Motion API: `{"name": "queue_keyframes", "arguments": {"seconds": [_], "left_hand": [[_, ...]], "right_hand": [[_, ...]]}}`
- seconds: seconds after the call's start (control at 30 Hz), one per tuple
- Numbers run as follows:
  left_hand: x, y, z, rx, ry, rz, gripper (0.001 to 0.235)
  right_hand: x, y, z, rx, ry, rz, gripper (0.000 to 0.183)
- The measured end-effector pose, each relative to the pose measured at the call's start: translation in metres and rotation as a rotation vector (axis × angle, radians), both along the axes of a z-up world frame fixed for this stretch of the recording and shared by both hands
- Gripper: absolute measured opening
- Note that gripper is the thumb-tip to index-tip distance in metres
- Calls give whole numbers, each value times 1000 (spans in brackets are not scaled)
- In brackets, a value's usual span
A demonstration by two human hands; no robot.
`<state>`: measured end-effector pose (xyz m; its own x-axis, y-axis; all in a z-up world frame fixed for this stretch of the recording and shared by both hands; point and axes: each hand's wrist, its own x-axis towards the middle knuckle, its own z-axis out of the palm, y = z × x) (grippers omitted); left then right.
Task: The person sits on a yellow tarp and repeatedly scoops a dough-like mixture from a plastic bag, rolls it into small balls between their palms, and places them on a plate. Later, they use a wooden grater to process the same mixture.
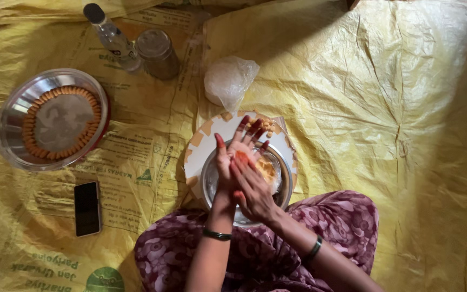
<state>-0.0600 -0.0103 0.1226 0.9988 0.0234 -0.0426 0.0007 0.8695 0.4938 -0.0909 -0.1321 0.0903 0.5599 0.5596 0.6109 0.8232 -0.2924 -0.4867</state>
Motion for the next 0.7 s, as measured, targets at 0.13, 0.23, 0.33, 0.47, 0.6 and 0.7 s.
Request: {"name": "queue_keyframes", "arguments": {"seconds": [0.13, 0.23, 0.33, 0.47, 0.6, 0.7], "left_hand": [[1, 5, 0, -28, -111, 42, 104], [-3, -3, 0, -74, 163, 51, 102], [0, 1, 4, -71, 10, 14, 101], [0, 10, 7, -7, -91, 57, 105], [-3, -2, 2, -3, 15, 35, 105], [1, 3, 3, -50, 96, 14, 102]], "right_hand": [[8, -3, 1, -122, -41, -80, 59], [11, 0, 2, -59, 20, -125, 63], [3, 2, 8, -42, 42, -43, 64], [8, 0, 15, -93, 15, -61, 66], [15, 4, 7, -29, 22, -129, 69], [2, 4, 1, -3, -29, 27, 68]]}}
